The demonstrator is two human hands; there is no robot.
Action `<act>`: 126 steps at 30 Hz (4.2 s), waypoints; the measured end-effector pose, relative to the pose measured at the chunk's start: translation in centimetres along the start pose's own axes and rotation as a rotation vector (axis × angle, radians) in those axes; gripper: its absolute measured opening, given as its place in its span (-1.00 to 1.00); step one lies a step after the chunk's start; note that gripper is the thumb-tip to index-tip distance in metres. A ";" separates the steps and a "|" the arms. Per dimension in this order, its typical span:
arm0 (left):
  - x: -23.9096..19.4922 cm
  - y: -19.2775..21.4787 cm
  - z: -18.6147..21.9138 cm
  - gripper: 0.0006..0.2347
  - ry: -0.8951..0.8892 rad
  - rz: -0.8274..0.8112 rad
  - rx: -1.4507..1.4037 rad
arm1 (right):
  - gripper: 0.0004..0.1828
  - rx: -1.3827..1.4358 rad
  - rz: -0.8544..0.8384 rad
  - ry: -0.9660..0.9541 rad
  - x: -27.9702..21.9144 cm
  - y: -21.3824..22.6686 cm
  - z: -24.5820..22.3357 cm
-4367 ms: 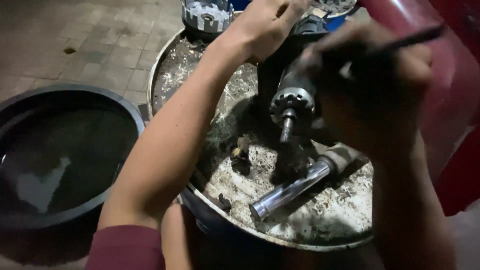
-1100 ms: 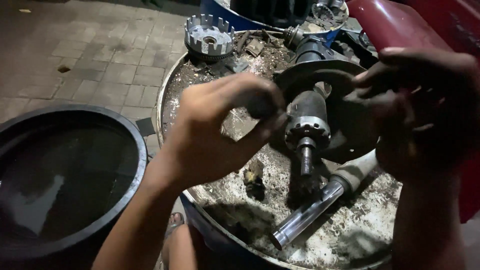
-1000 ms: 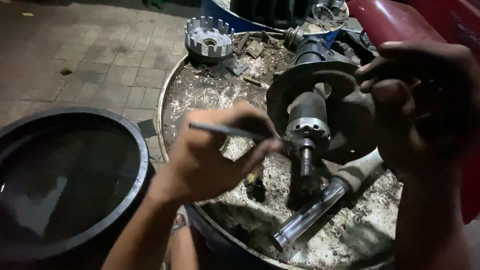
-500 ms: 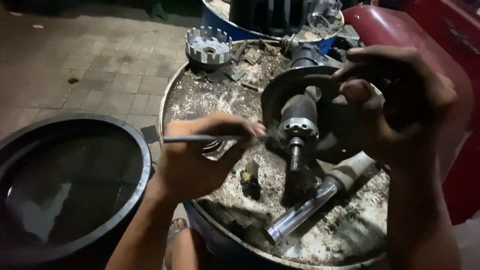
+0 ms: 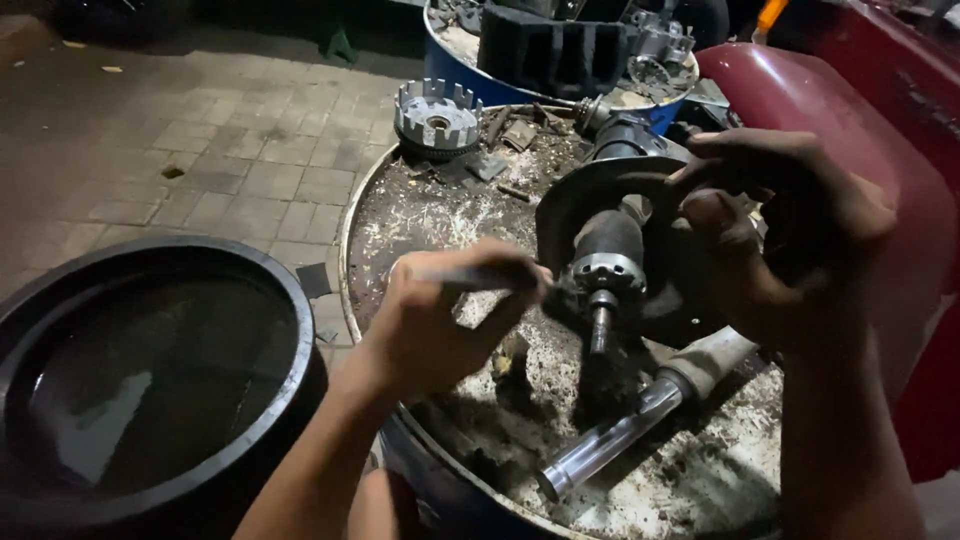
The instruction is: The person cleans a mechanical component, likely a crankshaft, using a metal rod to scrape and remove grime from the grooves and surfaces. The task is performed over a large metal basin containing other disassembled parts and debris.
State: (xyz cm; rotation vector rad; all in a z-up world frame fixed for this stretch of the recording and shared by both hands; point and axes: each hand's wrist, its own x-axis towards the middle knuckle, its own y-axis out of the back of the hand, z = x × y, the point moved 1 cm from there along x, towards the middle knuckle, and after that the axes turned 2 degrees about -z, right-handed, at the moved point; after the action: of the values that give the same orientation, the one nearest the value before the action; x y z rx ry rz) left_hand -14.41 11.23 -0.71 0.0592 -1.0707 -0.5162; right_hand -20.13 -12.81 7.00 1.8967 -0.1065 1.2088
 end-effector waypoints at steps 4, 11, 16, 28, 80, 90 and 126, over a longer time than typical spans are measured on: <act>0.7 0.2 -0.4 -0.86 -0.100 0.001 0.128 | -0.75 -0.008 0.021 -0.062 0.4 -0.3 -0.2; 1.1 0.6 -1.3 -0.93 -0.037 0.192 0.326 | -0.76 -0.011 0.011 -0.029 -0.2 -0.5 -0.1; 2.5 -1.3 -4.1 -0.93 0.114 0.285 0.295 | -0.73 -0.031 -0.006 -0.087 -1.1 -0.5 0.2; 8.5 -3.0 1.1 -0.75 0.727 0.513 -0.613 | -0.74 -0.036 -0.030 -0.121 -0.8 -0.6 0.2; 0.0 1.3 -4.0 -0.92 0.106 -0.050 0.203 | -0.52 -0.445 -0.002 0.104 -1.2 3.3 3.3; -1.4 -0.6 -1.8 -0.89 -0.079 -0.037 0.342 | -0.69 -0.377 -0.040 0.090 -1.1 2.8 2.5; -0.2 -2.2 -0.6 -0.87 -0.107 0.052 0.213 | -0.22 0.567 -0.082 -0.262 -2.1 -0.7 9.6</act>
State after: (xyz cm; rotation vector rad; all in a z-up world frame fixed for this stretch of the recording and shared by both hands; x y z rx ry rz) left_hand -14.81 9.30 -1.75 0.1924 -1.2262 -0.3602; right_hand -14.14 -19.84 3.45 2.5201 0.1932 0.9931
